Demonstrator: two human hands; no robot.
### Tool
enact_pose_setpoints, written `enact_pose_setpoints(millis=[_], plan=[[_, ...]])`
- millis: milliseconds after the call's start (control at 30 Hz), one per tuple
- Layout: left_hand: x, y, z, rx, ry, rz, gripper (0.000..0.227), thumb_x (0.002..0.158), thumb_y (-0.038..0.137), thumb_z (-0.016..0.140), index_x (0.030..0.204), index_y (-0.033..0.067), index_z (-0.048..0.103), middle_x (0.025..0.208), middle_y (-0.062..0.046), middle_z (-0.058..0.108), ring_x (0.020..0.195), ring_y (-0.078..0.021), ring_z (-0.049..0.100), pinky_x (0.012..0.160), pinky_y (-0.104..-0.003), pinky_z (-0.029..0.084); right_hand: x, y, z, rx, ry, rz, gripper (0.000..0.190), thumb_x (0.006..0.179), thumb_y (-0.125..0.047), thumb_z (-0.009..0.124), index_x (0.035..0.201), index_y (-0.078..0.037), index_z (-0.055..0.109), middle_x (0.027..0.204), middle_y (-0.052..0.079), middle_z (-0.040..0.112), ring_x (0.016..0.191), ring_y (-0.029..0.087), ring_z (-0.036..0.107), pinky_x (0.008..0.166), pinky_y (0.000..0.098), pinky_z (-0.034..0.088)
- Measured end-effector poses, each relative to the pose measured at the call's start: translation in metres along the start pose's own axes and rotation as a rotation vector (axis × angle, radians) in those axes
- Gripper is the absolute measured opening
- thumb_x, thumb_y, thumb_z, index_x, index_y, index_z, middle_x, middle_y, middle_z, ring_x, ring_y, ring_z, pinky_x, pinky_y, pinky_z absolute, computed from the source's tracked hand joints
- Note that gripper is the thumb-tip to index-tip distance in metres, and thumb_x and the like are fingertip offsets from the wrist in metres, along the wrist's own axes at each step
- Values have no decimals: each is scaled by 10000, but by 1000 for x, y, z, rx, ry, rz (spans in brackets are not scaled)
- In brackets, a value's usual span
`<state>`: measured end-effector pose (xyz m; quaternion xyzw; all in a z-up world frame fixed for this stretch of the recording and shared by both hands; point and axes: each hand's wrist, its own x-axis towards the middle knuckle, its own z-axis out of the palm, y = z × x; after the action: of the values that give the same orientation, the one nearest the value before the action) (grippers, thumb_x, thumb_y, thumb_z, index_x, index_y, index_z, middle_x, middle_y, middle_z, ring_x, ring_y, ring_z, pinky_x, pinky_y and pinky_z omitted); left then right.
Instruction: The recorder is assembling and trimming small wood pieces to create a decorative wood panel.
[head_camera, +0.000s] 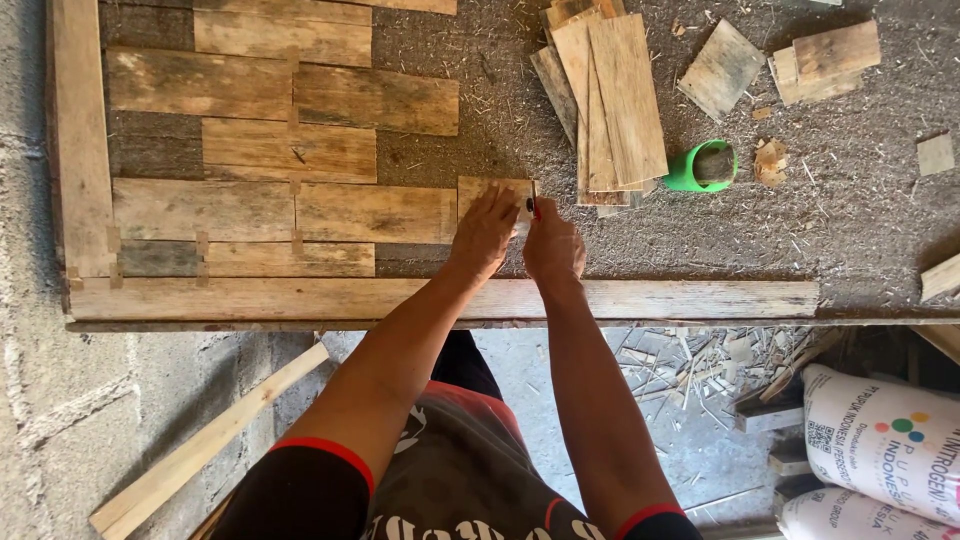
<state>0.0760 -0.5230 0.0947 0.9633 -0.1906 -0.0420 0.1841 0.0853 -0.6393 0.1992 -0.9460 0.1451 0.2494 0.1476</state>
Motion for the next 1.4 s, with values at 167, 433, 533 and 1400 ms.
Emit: enact_pose_setpoints(millis=[167,433,533,1400], plan=[[3,-1,4,91,28,12,580,900,163,711,1448,61,550,1552,-135,436,1471,-347,361,1211,-450,363,3,6,3,-5,16,-33,277,1098,-278,473,1368,-259,532,818,140,736,657,253,713,544,426,550],[4,3,-1,1,27,1,634,905,325,753,1426,18,563,1532,-174,464,1461,-392,379,1162,-500,382,6,18,14,61,40,-50,313,1085,-250,474,1384,-269,560,780,107,729,529,198,675,432,373,534],[7,5,6,-42,55,-49,589,930,360,713,1398,29,580,1546,-154,453,1468,-390,378,1181,-514,371,4,21,17,32,32,-46,316,1091,-265,466,1393,-281,559,744,117,721,497,195,654,402,371,508],[9,19,-8,-107,-36,-125,503,997,257,579,1391,-55,572,1587,-243,375,1520,-454,262,1248,-577,230,-23,42,36,8,115,-116,336,1055,-242,518,1379,-286,597,682,149,721,565,290,713,479,444,541]])
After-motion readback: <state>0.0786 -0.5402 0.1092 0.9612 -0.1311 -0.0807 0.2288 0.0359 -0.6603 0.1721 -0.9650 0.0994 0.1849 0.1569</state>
